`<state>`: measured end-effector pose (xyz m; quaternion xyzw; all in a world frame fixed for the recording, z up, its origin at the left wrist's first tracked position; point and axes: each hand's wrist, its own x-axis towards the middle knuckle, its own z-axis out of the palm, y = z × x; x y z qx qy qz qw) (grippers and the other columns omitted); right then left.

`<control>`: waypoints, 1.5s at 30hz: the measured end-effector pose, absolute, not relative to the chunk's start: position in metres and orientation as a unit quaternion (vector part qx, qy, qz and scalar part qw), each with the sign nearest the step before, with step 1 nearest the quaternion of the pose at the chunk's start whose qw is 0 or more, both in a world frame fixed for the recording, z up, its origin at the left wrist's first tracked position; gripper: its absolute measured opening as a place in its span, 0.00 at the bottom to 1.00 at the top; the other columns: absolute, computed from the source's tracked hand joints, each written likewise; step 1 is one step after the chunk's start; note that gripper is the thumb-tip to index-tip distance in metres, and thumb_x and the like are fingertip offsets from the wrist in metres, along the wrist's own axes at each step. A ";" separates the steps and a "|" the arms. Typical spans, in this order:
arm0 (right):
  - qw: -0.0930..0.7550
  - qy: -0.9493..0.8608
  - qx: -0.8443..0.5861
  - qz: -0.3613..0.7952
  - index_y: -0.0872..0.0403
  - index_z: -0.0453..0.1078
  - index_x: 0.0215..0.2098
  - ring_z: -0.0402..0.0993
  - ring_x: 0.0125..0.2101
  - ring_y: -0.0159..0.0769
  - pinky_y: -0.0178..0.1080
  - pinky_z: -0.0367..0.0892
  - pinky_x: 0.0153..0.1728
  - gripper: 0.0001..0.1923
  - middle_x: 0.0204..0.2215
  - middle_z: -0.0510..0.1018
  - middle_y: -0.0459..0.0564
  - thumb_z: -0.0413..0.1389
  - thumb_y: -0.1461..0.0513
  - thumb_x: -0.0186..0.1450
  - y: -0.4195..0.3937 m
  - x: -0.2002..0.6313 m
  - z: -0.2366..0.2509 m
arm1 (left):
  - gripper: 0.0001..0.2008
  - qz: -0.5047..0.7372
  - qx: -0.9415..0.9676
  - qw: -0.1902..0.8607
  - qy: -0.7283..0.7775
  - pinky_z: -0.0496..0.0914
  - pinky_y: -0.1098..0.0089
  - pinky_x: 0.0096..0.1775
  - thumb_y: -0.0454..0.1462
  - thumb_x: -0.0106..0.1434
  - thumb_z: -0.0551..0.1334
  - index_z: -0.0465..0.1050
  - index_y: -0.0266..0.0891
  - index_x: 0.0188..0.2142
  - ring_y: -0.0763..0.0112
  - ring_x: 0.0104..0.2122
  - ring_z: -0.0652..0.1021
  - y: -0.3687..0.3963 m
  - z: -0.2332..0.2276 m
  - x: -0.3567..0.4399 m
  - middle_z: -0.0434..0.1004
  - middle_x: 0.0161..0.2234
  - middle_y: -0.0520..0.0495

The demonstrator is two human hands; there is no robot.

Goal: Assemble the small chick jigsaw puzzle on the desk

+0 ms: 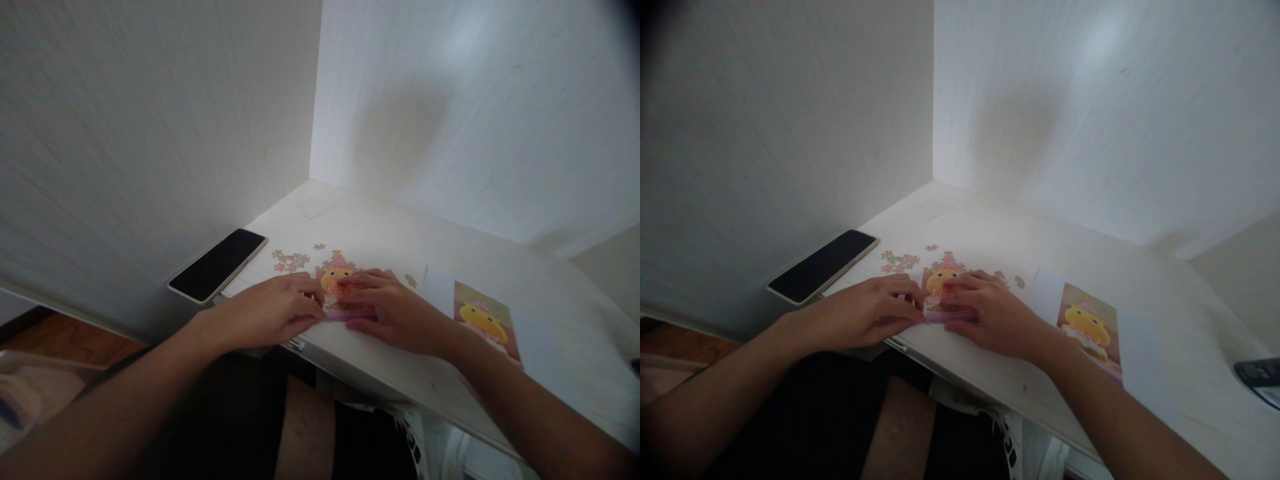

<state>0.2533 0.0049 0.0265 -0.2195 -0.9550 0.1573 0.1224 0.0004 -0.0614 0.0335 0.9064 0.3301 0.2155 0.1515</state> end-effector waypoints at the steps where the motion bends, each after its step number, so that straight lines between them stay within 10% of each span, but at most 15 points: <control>1: 0.123 -0.955 -0.220 0.155 0.42 0.75 0.53 0.67 0.57 0.46 0.55 0.59 0.58 0.17 0.57 0.74 0.50 0.60 0.57 0.65 0.005 0.253 0.026 | 0.11 0.212 0.906 0.149 0.335 0.70 0.68 0.47 0.30 0.65 0.61 0.79 0.43 0.43 0.66 0.44 0.77 -0.062 0.033 0.001 0.78 0.44 0.46; 38: 0.113 -0.966 -0.200 0.121 0.39 0.75 0.52 0.69 0.54 0.42 0.52 0.62 0.56 0.15 0.57 0.73 0.49 0.53 0.58 0.70 0.001 0.249 0.027 | 0.12 0.204 0.903 0.178 0.333 0.69 0.69 0.51 0.33 0.70 0.56 0.76 0.42 0.47 0.69 0.47 0.76 -0.061 0.032 0.006 0.78 0.46 0.47; 45: 0.100 -0.964 -0.220 0.109 0.36 0.75 0.52 0.68 0.55 0.46 0.59 0.60 0.56 0.15 0.57 0.73 0.48 0.53 0.57 0.70 0.001 0.250 0.025 | 0.09 0.220 0.797 0.056 0.559 0.69 0.68 0.41 0.33 0.65 0.58 0.77 0.39 0.42 0.68 0.36 0.77 -0.039 0.040 -0.047 0.80 0.39 0.47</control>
